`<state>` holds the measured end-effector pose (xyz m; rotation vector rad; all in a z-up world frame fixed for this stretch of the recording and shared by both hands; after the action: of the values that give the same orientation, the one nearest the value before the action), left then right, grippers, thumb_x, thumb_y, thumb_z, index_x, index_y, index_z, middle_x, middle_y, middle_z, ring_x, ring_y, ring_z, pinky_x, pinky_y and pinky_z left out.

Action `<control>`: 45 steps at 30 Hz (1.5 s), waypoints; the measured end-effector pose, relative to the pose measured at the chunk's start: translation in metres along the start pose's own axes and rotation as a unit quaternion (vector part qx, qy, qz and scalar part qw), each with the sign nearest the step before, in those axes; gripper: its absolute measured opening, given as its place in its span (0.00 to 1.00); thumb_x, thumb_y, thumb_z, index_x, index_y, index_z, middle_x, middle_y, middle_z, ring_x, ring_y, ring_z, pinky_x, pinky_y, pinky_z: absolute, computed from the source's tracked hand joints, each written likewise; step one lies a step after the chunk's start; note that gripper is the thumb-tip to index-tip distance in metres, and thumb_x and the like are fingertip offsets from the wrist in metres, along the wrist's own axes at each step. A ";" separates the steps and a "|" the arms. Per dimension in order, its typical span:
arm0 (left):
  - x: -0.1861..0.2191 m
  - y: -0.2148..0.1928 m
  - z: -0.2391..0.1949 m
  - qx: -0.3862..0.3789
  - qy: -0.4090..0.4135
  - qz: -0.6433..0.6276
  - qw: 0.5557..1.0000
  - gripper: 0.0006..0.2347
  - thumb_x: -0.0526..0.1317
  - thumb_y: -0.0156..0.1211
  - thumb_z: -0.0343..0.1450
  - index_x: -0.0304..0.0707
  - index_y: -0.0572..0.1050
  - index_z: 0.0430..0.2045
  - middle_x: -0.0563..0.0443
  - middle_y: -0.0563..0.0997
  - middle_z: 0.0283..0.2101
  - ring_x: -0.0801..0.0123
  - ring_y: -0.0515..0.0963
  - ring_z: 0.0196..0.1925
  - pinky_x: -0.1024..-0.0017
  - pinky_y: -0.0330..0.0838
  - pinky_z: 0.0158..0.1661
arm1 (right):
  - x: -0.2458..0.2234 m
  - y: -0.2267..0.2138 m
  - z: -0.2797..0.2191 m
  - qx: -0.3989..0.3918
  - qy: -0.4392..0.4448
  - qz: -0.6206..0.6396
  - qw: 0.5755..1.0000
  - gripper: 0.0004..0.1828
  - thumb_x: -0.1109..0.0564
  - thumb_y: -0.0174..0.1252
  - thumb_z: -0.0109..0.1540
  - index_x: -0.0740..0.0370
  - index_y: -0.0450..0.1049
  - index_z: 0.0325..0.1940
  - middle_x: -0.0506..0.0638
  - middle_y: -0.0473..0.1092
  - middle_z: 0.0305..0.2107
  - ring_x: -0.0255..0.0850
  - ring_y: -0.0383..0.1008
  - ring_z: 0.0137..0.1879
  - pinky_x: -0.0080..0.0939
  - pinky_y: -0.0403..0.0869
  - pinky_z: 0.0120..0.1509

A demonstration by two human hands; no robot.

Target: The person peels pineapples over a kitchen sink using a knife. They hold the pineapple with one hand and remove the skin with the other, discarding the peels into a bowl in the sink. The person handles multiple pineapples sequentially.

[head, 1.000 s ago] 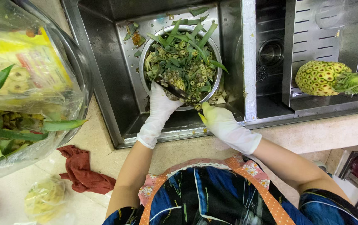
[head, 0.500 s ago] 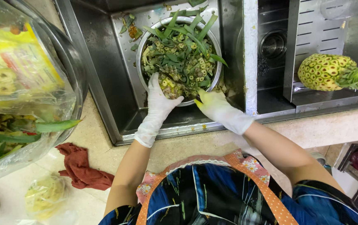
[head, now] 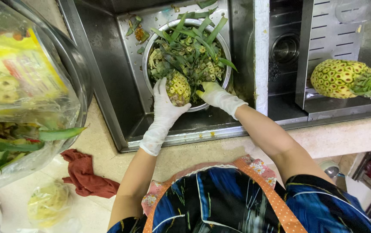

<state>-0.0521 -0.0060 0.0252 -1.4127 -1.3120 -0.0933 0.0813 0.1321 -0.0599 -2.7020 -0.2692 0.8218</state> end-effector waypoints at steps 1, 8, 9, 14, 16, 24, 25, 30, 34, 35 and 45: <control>0.003 -0.003 0.002 -0.009 -0.005 0.006 1.000 0.52 0.43 0.83 0.48 0.33 0.52 0.66 0.27 0.56 0.67 0.39 0.62 0.67 0.57 0.63 0.66 | 0.001 -0.002 0.000 0.000 0.007 0.007 1.000 0.28 0.44 0.55 0.65 0.70 0.68 0.59 0.69 0.71 0.50 0.62 0.72 0.57 0.53 0.70 0.63; 0.044 0.004 0.007 -0.031 0.130 0.139 0.981 0.51 0.39 0.80 0.48 0.25 0.52 0.64 0.25 0.57 0.66 0.33 0.60 0.67 0.51 0.57 0.66 | -0.014 -0.016 -0.102 0.130 0.006 -0.096 0.987 0.19 0.45 0.52 0.70 0.65 0.68 0.50 0.67 0.77 0.32 0.64 0.78 0.41 0.60 0.74 0.46; 0.045 0.001 0.009 -0.026 0.124 0.126 0.984 0.49 0.40 0.80 0.49 0.25 0.52 0.63 0.25 0.58 0.64 0.34 0.61 0.65 0.52 0.57 0.66 | -0.018 -0.017 -0.122 0.159 -0.049 -0.105 0.981 0.17 0.47 0.53 0.68 0.64 0.67 0.47 0.65 0.76 0.31 0.63 0.77 0.36 0.60 0.74 0.40; 0.044 -0.006 0.008 -0.006 0.112 0.047 0.993 0.39 0.41 0.78 0.54 0.34 0.60 0.59 0.37 0.70 0.58 0.44 0.69 0.62 0.57 0.63 0.67 | -0.018 -0.001 -0.169 0.127 -0.045 -0.165 0.977 0.14 0.48 0.55 0.65 0.62 0.66 0.43 0.62 0.75 0.28 0.61 0.77 0.33 0.60 0.75 0.35; 0.036 0.006 0.011 -0.057 0.064 -0.062 0.994 0.36 0.42 0.72 0.59 0.36 0.61 0.62 0.42 0.74 0.59 0.50 0.74 0.63 0.60 0.69 0.66 | -0.014 0.000 -0.165 0.119 -0.043 -0.167 0.978 0.13 0.50 0.55 0.64 0.63 0.66 0.44 0.62 0.75 0.27 0.62 0.77 0.32 0.60 0.75 0.35; 0.022 0.008 0.008 0.008 0.095 0.091 0.991 0.47 0.42 0.80 0.49 0.21 0.56 0.60 0.24 0.63 0.60 0.35 0.64 0.62 0.52 0.61 0.64 | -0.037 0.000 -0.100 0.156 -0.082 -0.130 0.976 0.13 0.51 0.55 0.66 0.64 0.67 0.45 0.64 0.75 0.26 0.64 0.77 0.34 0.62 0.74 0.39; 0.018 0.009 0.007 -0.010 0.080 0.098 0.992 0.46 0.42 0.80 0.50 0.22 0.56 0.60 0.25 0.63 0.60 0.35 0.64 0.62 0.52 0.61 0.65 | -0.037 0.001 -0.103 0.149 -0.080 -0.128 0.977 0.14 0.50 0.55 0.67 0.64 0.67 0.45 0.64 0.75 0.26 0.64 0.77 0.34 0.62 0.74 0.39; 0.006 0.012 0.005 -0.031 0.070 0.112 0.991 0.49 0.43 0.81 0.50 0.22 0.53 0.62 0.25 0.60 0.63 0.34 0.62 0.65 0.52 0.59 0.67 | -0.013 0.004 -0.120 0.081 -0.035 -0.145 0.986 0.16 0.51 0.55 0.64 0.65 0.67 0.48 0.64 0.75 0.27 0.63 0.78 0.35 0.61 0.75 0.40; 0.003 0.013 0.000 -0.024 0.059 0.099 0.993 0.51 0.41 0.81 0.50 0.23 0.51 0.64 0.25 0.57 0.66 0.34 0.60 0.68 0.53 0.58 0.68 | -0.033 -0.004 -0.064 0.100 -0.052 -0.142 0.983 0.19 0.48 0.55 0.66 0.67 0.67 0.50 0.66 0.76 0.28 0.64 0.77 0.38 0.61 0.75 0.45; 0.000 0.013 0.000 -0.031 0.043 0.091 0.994 0.50 0.41 0.80 0.50 0.24 0.51 0.65 0.25 0.57 0.67 0.35 0.60 0.68 0.54 0.58 0.68 | -0.031 -0.005 -0.068 0.092 -0.044 -0.149 0.984 0.18 0.48 0.54 0.67 0.66 0.68 0.50 0.65 0.76 0.29 0.64 0.77 0.39 0.62 0.74 0.47; 0.003 0.010 -0.002 -0.049 0.051 0.090 0.993 0.54 0.44 0.83 0.49 0.24 0.50 0.66 0.26 0.55 0.68 0.36 0.57 0.70 0.55 0.55 0.70 | -0.002 -0.005 -0.028 -0.002 0.033 -0.068 0.997 0.28 0.44 0.51 0.68 0.68 0.66 0.64 0.70 0.72 0.51 0.63 0.73 0.59 0.55 0.71 0.64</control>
<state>-0.0426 -0.0029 0.0218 -1.5821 -1.1040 -0.1095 0.0953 0.1303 -0.0352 -2.6743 -0.4360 0.6911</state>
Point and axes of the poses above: each hand's wrist, its own z-axis towards the middle knuckle, its own y-axis out of the palm, x = y × z, the point moved 5 cm from there along z, towards the middle knuckle
